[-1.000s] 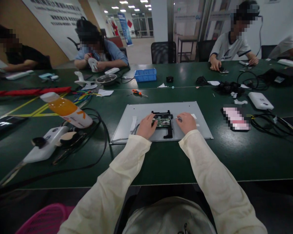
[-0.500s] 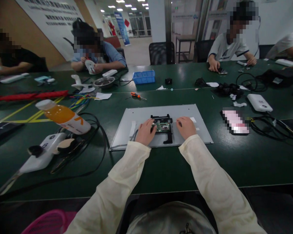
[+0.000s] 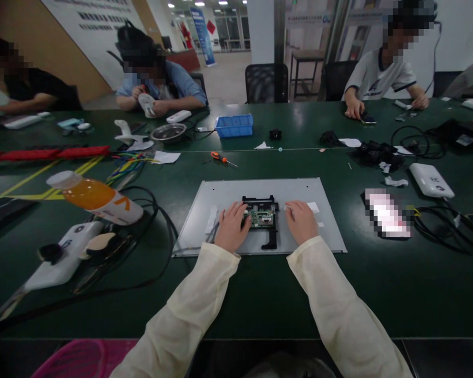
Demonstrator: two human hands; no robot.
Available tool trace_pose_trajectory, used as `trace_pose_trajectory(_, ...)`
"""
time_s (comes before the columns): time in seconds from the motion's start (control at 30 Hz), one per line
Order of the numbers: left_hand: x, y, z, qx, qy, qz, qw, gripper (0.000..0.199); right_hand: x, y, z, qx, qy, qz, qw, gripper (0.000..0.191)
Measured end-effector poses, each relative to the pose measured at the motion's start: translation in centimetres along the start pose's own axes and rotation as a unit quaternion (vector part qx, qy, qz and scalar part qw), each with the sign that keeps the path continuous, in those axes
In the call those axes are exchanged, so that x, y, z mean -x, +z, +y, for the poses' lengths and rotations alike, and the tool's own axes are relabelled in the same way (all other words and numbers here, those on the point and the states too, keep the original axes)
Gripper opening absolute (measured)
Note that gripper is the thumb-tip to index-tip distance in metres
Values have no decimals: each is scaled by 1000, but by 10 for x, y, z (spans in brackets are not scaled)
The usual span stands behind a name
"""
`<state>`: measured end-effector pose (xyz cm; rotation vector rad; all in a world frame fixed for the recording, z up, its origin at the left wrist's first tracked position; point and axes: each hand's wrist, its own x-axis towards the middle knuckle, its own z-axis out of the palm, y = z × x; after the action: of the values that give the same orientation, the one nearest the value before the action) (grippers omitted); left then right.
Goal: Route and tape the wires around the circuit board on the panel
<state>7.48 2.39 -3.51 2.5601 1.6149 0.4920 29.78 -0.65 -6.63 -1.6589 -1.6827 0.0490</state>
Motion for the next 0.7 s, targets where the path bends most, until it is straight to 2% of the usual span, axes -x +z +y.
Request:
trace_pose_trajectory(0.17,-1,-1,-1,-1,-11,-10,1000,41,0,-1,2,-23,35,24,999,30)
trace_pose_trajectory(0.3,-1,-1,-1,-4,-11,-17,1000,41,0,-1,4,15,39,22,999,24)
trace_pose_trajectory(0.57,1,1,-2,0,1,-1,1000,39,0,-1,-1,113,-12,-48,992,16)
trace_pose_trajectory(0.7,2,3,-2,7,5,5,1000,38,0,-5,-8,169,-16,-82,982,20)
